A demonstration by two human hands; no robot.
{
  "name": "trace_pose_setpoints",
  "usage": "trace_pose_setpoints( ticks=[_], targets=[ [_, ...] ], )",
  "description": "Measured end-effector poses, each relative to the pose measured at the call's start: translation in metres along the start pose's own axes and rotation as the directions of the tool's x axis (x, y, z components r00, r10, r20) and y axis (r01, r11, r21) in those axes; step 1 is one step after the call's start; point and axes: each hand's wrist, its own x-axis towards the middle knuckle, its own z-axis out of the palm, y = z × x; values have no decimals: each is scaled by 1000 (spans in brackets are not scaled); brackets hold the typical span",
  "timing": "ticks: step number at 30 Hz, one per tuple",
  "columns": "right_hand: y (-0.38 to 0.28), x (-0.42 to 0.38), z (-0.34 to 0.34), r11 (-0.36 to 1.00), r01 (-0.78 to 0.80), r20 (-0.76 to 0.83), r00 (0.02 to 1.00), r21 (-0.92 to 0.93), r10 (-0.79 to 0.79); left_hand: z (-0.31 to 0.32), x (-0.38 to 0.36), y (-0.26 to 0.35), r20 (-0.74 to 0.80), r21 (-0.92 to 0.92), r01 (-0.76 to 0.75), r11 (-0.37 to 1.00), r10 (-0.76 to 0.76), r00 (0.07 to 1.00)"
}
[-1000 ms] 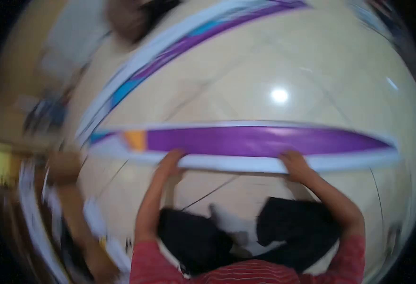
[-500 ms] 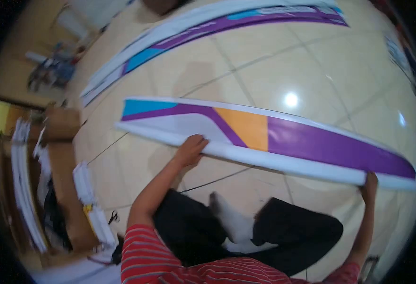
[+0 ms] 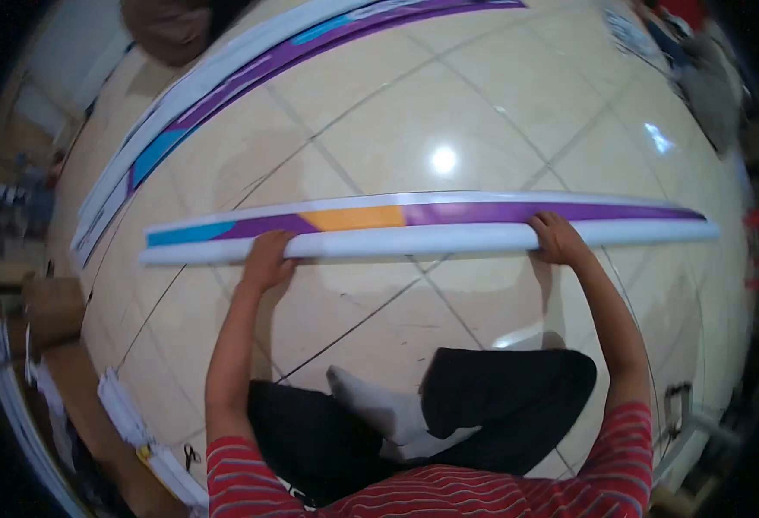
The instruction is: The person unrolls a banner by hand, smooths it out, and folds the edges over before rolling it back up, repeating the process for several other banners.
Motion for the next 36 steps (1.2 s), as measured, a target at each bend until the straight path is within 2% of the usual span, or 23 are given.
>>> trace_pose_setpoints(
  ticks=[3,4,6,8,10,11,14,17,18,19,20,21,22,23,24,25,26,27,28,29,32,34,36],
  targets=[
    [10,-8,26,999,-47,-5,999,11,47,-6,-17,10,-185,-189,-132,973,97,978],
    [41,-21,44,998,-53,-46,998,15,54,-15,-33,7,-268,-106,-87,991,56,962],
    [105,-63,51,996,-95,-191,977,1,93,-15,-73,-31,-454,-55,249,967,-246,857],
    [137,-97,27,907,-374,-108,927,-195,359,5,-113,-87,-689,-361,549,754,-612,388],
    [176,-132,40,833,-406,-239,911,-375,336,43,-144,-146,-500,-721,483,498,-855,135],
    [181,-134,41,828,-406,-234,912,-388,337,44,-151,-153,-488,-729,481,488,-862,136],
    [186,-138,40,876,-365,-146,931,-316,335,37,-138,-175,-264,-950,57,307,-888,376],
    [155,-125,20,895,-397,-106,918,-204,383,60,-131,-207,-219,-963,60,264,-891,397],
    [167,-126,34,874,-398,-174,916,-279,362,64,-134,-219,-224,-937,164,307,-892,392],
    [147,-122,21,904,-385,-159,920,-187,359,61,-137,-240,-214,-782,493,381,-907,363],
    [167,-126,37,960,-214,-261,952,-181,163,29,-123,-206,-143,-855,441,272,-942,303],
    [152,-118,26,948,-305,-197,939,-95,282,44,-128,-248,-117,-868,396,300,-898,423],
    [157,-120,34,960,-266,-291,929,-87,231,59,-136,-285,-200,-804,370,466,-798,569],
    [155,-116,29,929,-334,-191,933,-157,304,72,-135,-316,-282,-728,299,617,-667,689],
    [154,-115,28,884,-414,-141,909,-217,392,33,-106,-246,-567,-136,737,662,-662,490],
    [144,-110,21,852,-472,-124,882,-228,455,4,-80,-190,-618,28,690,723,-530,581],
    [121,-99,1,803,-516,-12,843,-299,538,7,-59,-167,-596,53,654,755,-501,627],
    [104,-93,-10,794,-503,38,837,-341,546,-2,-40,-123,-424,-148,516,844,-525,737],
    [90,-83,-15,798,-471,94,837,-376,538,15,-28,-104,-334,-178,286,942,-331,882],
    [81,-73,-14,828,-437,118,857,-351,502,8,-20,-50,-193,7,130,992,-126,973],
    [37,-24,-6,930,-308,332,872,-200,360,1,10,84,10,-123,-248,961,251,968],
    [-29,12,4,981,-193,254,950,19,182,7,18,146,11,-3,-315,949,315,949],
    [-95,37,32,985,50,9,999,163,-52,11,26,167,-41,10,-322,947,322,946]
  ],
)
